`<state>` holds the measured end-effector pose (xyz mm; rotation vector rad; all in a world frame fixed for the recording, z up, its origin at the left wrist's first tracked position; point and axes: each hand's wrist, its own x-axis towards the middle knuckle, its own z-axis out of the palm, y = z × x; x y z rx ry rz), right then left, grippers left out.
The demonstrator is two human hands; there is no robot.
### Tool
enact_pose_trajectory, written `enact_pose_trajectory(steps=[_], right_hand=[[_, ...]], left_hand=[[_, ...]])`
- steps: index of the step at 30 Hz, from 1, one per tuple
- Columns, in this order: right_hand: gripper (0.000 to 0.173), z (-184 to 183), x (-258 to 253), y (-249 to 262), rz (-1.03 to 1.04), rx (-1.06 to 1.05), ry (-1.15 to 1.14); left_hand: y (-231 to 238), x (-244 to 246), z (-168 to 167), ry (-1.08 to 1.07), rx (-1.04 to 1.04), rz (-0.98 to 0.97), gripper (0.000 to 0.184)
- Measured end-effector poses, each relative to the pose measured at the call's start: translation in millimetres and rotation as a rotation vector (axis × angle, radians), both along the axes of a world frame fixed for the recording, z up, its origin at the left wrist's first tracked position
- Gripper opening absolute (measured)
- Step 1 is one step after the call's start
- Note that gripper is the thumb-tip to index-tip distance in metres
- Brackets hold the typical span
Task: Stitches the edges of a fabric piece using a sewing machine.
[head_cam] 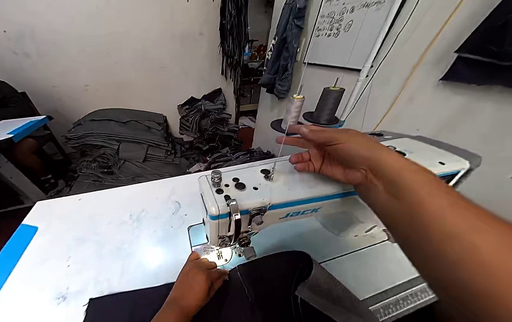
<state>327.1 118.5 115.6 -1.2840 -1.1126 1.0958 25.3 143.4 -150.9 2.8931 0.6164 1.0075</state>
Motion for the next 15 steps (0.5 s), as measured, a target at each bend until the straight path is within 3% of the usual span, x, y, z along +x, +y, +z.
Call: enact_pose_trajectory(steps=[4, 11, 15], right_hand=[[0.026, 8.3, -4.3, 28.1, 0.102, 0.062, -0.137], [0.019, 33.1, 42.1, 60.6, -0.509, 0.322, 0.126], [0.014, 33.2, 91.5, 62.8, -0.687, 0.365, 0.233]], left_hand=[[-0.3, -1.2, 2.6, 0.026, -0.043, 0.026, 0.025], [-0.3, -1.5, 8.0, 0.011, -0.183, 0.146, 0.020], [2.4, 1.0, 18.8, 0.037, -0.451, 0.445, 0.022]])
